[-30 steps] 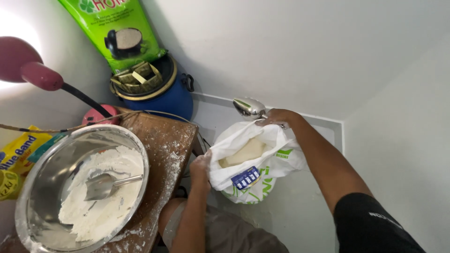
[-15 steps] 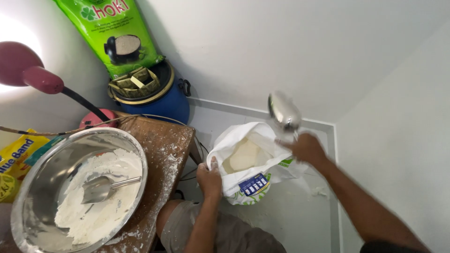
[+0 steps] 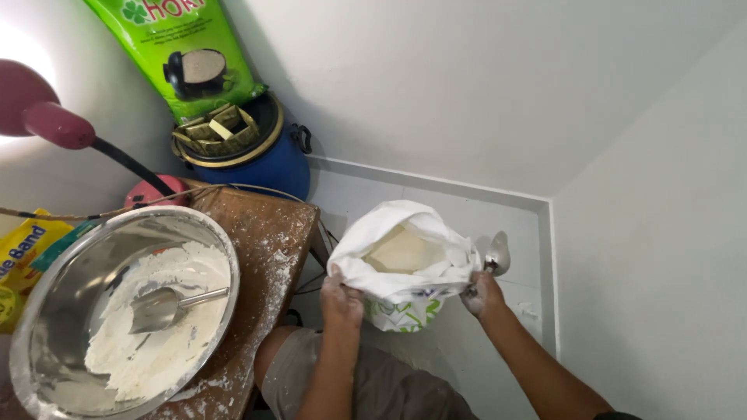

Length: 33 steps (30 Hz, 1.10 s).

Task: Measuring flour into bags using a scale and transferring it to a mixing bowl

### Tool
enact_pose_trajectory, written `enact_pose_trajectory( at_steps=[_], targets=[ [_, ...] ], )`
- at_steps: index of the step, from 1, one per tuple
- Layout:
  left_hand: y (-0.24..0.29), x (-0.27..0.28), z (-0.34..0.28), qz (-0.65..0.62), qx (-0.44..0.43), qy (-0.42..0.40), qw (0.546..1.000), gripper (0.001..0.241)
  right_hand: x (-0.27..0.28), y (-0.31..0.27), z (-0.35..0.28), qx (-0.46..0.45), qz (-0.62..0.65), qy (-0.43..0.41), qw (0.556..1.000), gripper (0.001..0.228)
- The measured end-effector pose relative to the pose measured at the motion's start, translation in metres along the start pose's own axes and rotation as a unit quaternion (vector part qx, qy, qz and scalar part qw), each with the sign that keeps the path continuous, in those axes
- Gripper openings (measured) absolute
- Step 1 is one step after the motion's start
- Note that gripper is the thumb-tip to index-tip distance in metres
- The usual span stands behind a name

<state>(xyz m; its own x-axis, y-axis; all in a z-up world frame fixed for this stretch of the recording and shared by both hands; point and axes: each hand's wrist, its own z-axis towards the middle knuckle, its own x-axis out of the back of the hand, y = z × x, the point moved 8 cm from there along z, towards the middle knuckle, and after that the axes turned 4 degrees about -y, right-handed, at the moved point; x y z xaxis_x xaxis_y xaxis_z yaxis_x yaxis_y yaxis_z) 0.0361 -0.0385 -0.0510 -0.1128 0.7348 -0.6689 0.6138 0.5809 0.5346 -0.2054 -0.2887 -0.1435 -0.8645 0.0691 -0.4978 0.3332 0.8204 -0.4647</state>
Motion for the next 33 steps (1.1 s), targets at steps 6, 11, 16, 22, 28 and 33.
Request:
enact_pose_trajectory(
  at_steps=[6, 11, 16, 22, 28, 33],
  targets=[
    [-0.003, 0.069, 0.084, -0.141, -0.014, 0.062, 0.988, 0.043, 0.000, -0.038, -0.077, -0.009, 0.042, -0.056, 0.998, 0.031],
    [0.002, 0.041, 0.053, -0.009, -0.017, 0.074, 0.997, 0.043, -0.038, -0.052, -0.135, -0.010, 0.051, -0.105, 0.993, 0.027],
    [0.039, 0.035, 0.030, 0.115, -0.068, 0.080, 0.988, 0.038, -0.035, -0.089, -0.126, 0.058, -0.115, -0.096, 0.987, 0.016],
    [0.042, 0.000, -0.026, 0.155, -0.078, 0.073, 0.982, 0.046, -0.070, -0.188, -0.138, 0.249, -0.599, 0.105, 0.754, 0.069],
    [0.069, -0.048, -0.109, 0.417, -0.213, 0.155, 0.870, 0.088, -0.208, -0.122, -0.189, 0.486, -0.710, -0.065, 0.506, 0.047],
    [0.022, -0.006, -0.076, 0.399, -0.120, 0.200, 0.887, 0.087, -0.261, -0.022, -0.132, 0.447, -0.789, -0.151, 0.394, 0.037]
  ],
)
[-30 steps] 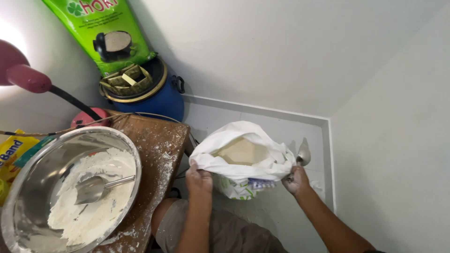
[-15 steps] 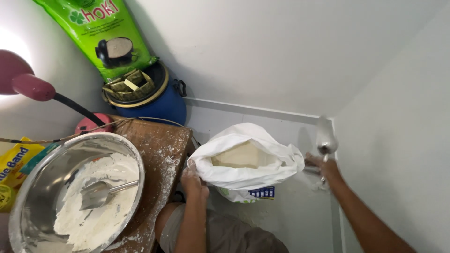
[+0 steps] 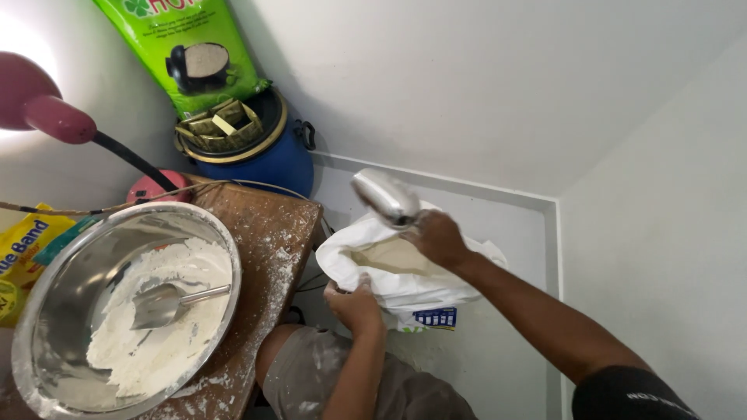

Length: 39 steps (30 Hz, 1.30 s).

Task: Measuring flour into bags using a scale and transferring it to a mixing bowl

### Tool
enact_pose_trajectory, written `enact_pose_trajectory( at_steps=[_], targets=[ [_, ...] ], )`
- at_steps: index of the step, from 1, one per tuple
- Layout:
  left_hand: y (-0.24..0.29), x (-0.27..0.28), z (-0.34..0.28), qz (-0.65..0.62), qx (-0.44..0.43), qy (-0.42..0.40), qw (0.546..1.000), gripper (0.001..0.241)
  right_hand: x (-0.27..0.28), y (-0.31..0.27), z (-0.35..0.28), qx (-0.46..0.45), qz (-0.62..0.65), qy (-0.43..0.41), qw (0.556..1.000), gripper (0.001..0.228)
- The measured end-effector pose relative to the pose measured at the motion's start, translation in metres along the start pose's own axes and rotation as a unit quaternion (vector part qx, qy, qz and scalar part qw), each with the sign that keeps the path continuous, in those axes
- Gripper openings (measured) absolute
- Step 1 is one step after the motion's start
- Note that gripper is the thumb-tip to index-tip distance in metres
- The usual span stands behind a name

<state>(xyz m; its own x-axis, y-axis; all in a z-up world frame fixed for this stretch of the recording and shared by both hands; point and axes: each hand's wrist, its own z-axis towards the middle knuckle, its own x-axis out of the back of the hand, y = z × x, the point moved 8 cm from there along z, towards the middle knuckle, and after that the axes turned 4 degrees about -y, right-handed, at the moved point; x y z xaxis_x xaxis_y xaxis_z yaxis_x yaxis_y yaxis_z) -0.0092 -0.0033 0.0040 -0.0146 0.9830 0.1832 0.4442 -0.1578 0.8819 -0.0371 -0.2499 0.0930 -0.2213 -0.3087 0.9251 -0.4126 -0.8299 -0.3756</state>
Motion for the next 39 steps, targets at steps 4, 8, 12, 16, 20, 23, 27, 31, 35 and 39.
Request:
enact_pose_trajectory(
  at_steps=[4, 8, 12, 16, 20, 23, 27, 31, 35, 39],
  targets=[
    [0.007, -0.010, 0.005, -0.060, 0.042, -0.027, 0.997, 0.079, -0.047, 0.022, 0.047, -0.026, 0.016, -0.001, 1.000, 0.033],
    [-0.040, -0.007, 0.052, -0.192, 0.078, -0.021, 0.978, 0.055, -0.055, 0.055, 0.109, -0.041, 0.090, -0.003, 0.995, 0.055],
    [-0.003, -0.013, 0.036, -0.216, 0.220, -0.157, 0.938, 0.040, -0.025, 0.069, 0.128, -0.115, 0.253, -0.202, 0.939, 0.068],
    [-0.014, -0.015, 0.059, -0.090, 0.315, -0.229, 0.917, 0.054, -0.002, 0.037, 0.074, -0.164, 0.252, -0.323, 0.897, 0.060],
    [-0.093, -0.034, 0.140, -0.272, 0.288, -0.133, 0.909, 0.021, -0.021, 0.098, 0.104, -0.225, 0.346, -0.232, 0.881, 0.061],
    [-0.122, -0.043, 0.165, -0.292, 0.241, -0.145, 0.914, 0.022, 0.032, 0.089, 0.076, -0.204, 0.228, -0.176, 0.936, 0.080],
    [0.007, 0.009, 0.071, 0.016, -0.006, -0.073, 0.997, 0.077, 0.089, 0.062, -0.001, -0.204, 0.047, -0.114, 0.971, 0.089],
    [0.115, 0.011, -0.083, 0.243, -0.561, 0.045, 0.790, 0.100, 0.052, 0.073, -0.043, -0.240, 0.017, -0.100, 0.965, 0.093],
    [0.055, -0.061, -0.092, 0.480, -0.547, -0.221, 0.650, 0.090, -0.003, 0.104, -0.035, -0.223, 0.067, -0.052, 0.971, 0.042],
    [0.025, -0.064, -0.093, 0.496, -0.522, -0.332, 0.610, 0.022, -0.051, 0.185, -0.013, -0.268, 0.264, 0.011, 0.927, 0.034]
  ],
)
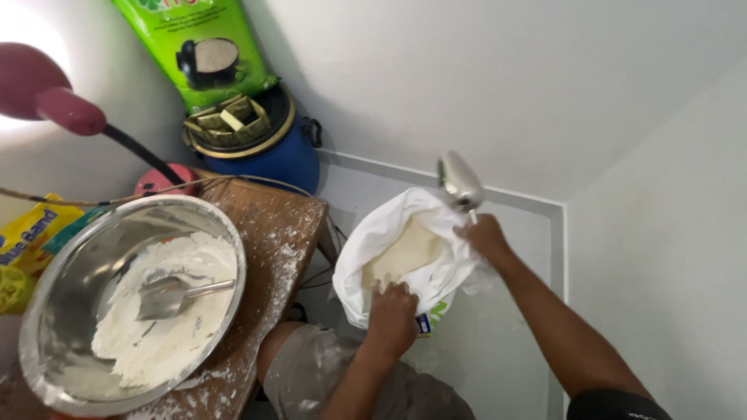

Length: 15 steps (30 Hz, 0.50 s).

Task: Measuring flour into bags using a scale and transferring it to a mixing bowl

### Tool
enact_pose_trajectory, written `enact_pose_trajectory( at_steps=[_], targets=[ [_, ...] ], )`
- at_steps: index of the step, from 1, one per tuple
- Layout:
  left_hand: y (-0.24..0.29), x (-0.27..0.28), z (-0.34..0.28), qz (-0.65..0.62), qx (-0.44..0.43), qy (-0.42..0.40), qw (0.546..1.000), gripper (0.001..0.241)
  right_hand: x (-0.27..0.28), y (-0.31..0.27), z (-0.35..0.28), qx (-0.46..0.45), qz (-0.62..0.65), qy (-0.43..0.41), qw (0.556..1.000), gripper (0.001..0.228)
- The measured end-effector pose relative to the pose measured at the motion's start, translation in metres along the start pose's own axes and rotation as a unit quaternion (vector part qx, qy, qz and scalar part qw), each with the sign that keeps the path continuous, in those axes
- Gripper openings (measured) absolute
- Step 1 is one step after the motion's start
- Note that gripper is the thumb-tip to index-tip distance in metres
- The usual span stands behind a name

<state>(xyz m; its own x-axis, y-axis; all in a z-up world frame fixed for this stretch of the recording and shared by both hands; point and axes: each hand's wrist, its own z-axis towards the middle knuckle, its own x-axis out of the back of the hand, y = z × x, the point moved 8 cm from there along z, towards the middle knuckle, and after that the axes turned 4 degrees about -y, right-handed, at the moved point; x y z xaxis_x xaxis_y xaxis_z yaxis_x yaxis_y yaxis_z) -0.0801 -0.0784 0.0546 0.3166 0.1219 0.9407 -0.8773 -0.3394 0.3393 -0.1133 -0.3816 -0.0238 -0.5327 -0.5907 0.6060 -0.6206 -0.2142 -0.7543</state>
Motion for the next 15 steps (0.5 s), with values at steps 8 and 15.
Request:
enact_pose_trajectory(
  at_steps=[8, 15],
  targets=[
    [0.014, 0.033, -0.009, -0.074, -0.007, -0.107, 0.992, 0.035, 0.029, -0.049, -0.039, -0.183, 0.108, -0.052, 0.976, 0.044],
    [-0.032, 0.060, 0.021, -0.182, 0.041, 0.072, 0.980, 0.024, 0.026, -0.129, -0.058, -0.040, 0.176, -0.033, 0.983, 0.033]
  ],
)
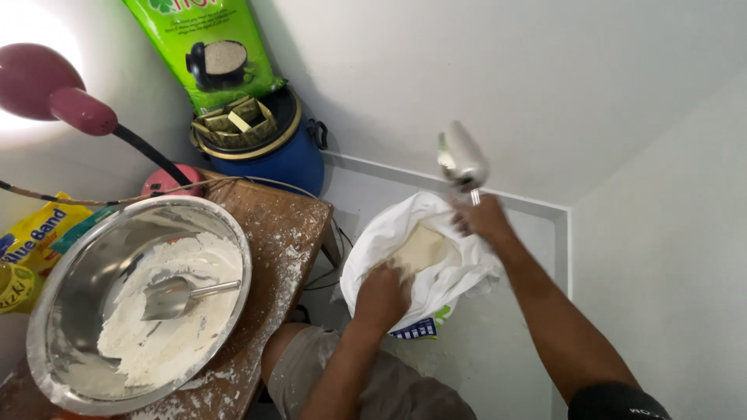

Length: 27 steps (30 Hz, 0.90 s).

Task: Measuring flour into bags using a scale and transferring it to a mixing bowl

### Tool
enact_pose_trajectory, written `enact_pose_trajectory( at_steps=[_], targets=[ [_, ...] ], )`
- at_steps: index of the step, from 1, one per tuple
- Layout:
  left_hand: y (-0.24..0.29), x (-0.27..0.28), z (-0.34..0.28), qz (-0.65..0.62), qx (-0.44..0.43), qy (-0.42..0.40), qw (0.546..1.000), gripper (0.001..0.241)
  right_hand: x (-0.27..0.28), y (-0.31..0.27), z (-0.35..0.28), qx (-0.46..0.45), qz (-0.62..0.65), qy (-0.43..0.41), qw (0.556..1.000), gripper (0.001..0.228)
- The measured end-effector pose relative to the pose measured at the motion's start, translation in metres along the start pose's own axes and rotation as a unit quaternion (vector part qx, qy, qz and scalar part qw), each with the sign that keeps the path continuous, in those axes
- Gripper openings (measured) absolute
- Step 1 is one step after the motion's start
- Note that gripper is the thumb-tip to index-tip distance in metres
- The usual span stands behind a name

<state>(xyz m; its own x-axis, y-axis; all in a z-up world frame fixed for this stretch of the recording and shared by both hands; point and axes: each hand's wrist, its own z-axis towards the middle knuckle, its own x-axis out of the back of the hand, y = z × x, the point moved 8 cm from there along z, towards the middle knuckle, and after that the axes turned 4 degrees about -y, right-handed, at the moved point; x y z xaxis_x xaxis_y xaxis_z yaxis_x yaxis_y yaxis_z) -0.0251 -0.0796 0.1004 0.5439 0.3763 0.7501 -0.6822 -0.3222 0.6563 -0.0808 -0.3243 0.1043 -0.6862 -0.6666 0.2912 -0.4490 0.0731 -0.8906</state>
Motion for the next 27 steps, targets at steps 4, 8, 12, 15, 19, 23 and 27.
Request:
enact_pose_trajectory(
  at_steps=[4, 8, 12, 15, 19, 23, 27],
  targets=[
    [0.008, -0.028, -0.019, 0.070, 0.086, -0.160, 0.981, 0.048, -0.086, 0.011, -0.024, -0.066, 0.028, -0.158, 0.985, 0.035],
    [0.008, -0.068, -0.036, 0.184, 0.036, -0.229, 0.955, 0.057, -0.137, 0.028, -0.009, -0.069, 0.008, -0.200, 0.977, 0.051],
    [0.019, -0.090, -0.046, 0.193, -0.016, -0.267, 0.944, 0.043, -0.161, -0.011, -0.003, -0.002, -0.030, -0.188, 0.982, 0.050],
    [0.019, -0.102, -0.045, 0.263, -0.051, -0.219, 0.938, 0.043, -0.175, -0.046, 0.006, 0.053, -0.095, -0.180, 0.978, 0.062],
    [0.019, -0.077, -0.041, 0.223, -0.030, -0.193, 0.955, 0.041, -0.184, -0.048, 0.025, 0.096, -0.071, -0.170, 0.978, 0.035],
    [0.028, -0.031, -0.046, 0.091, -0.049, -0.093, 0.990, 0.054, -0.166, -0.042, -0.006, 0.109, -0.061, -0.148, 0.981, 0.025],
    [0.039, 0.031, -0.070, -0.102, -0.049, 0.033, 0.993, 0.038, -0.137, -0.043, -0.056, 0.087, -0.137, -0.119, 0.980, 0.033]
  ],
)
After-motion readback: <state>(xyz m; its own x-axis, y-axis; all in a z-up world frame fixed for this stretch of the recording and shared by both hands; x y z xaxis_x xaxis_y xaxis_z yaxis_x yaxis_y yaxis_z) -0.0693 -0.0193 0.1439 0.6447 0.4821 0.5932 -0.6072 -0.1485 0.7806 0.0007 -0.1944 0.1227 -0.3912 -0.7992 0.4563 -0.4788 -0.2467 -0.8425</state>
